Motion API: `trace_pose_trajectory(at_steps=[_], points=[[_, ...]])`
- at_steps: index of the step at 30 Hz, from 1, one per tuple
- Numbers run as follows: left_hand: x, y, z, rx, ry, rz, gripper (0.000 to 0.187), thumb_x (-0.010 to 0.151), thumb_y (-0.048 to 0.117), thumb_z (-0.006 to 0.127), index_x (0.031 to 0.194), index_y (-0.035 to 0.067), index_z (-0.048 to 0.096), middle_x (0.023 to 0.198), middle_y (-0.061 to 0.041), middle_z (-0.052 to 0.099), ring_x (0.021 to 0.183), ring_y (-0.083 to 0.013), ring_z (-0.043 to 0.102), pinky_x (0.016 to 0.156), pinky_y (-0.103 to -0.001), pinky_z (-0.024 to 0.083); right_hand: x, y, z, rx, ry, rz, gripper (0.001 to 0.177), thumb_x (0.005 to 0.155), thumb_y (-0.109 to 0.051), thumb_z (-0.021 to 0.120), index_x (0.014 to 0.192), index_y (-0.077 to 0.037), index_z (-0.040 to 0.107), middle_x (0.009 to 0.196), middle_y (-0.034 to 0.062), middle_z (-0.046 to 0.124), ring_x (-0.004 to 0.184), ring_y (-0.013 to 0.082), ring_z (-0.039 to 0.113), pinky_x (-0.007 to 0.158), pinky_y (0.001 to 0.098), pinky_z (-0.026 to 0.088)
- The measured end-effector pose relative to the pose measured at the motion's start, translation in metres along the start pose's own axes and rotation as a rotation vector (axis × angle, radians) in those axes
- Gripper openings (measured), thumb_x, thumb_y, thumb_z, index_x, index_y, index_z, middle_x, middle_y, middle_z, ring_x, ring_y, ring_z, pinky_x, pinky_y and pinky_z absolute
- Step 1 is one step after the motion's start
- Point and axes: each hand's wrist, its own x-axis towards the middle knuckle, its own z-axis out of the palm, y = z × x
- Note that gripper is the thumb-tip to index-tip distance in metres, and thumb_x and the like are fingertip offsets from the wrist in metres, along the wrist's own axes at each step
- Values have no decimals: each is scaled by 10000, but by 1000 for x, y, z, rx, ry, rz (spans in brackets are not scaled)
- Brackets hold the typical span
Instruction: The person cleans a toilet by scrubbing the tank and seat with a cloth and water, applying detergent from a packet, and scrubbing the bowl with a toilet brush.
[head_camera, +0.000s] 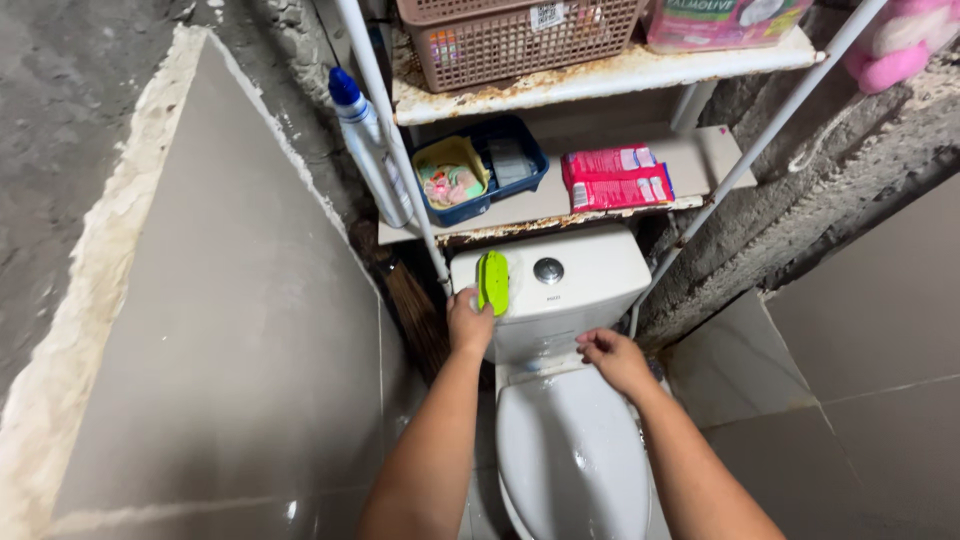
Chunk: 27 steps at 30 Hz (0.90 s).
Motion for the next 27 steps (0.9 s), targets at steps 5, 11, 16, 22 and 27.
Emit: trace_pose_trajectory(at_steps=[5, 11, 16, 22, 27], points=[[14, 49, 9, 104, -150, -133, 805, 747, 273, 834, 1456, 215, 458, 1551, -176, 351, 1398, -379, 375, 1142, -427, 357, -8, 25, 2, 47, 7, 4, 213, 923, -100, 669, 1106, 0, 713, 957, 89, 778, 854, 163, 740, 799, 294, 584], [11, 71, 5, 291, -213, -167, 955, 655, 337, 933, 1444, 194, 415, 1523, -198, 354, 1432, -381, 319, 1157, -448, 300, -39, 58, -5, 33, 35, 127, 221, 910, -93, 648, 1100, -10, 723, 948, 84, 784, 831, 159, 737, 789, 295, 586], [7, 48, 25, 191, -217, -211, 681, 756, 284, 839, 1326, 70, 533, 1283, -168, 665, 1212, -366, 618, 1056, -447, 507, -69, 87, -34, -18, 112, 191, 226, 897, -89, 644, 1102, -35, 724, 935, 69, 796, 823, 145, 741, 787, 289, 580], [-63, 55, 82, -928, -498, -523, 553, 816, 174, 740, 1320, 113, 520, 1192, -98, 659, 1038, -267, 641, 813, -472, 529, -108, 100, -57, 112, 206, 251, 226, 910, -108, 647, 1111, -33, 718, 950, 68, 786, 839, 148, 722, 791, 299, 570], [-137, 88, 91, -1197, -934, -744, 528, 876, 202, 702, 1372, 116, 539, 1249, -93, 648, 1088, -259, 646, 863, -466, 561, -154, 96, -81, 82, 286, 246, 213, 908, -148, 672, 1081, -44, 741, 938, 47, 779, 840, 137, 722, 796, 289, 562]])
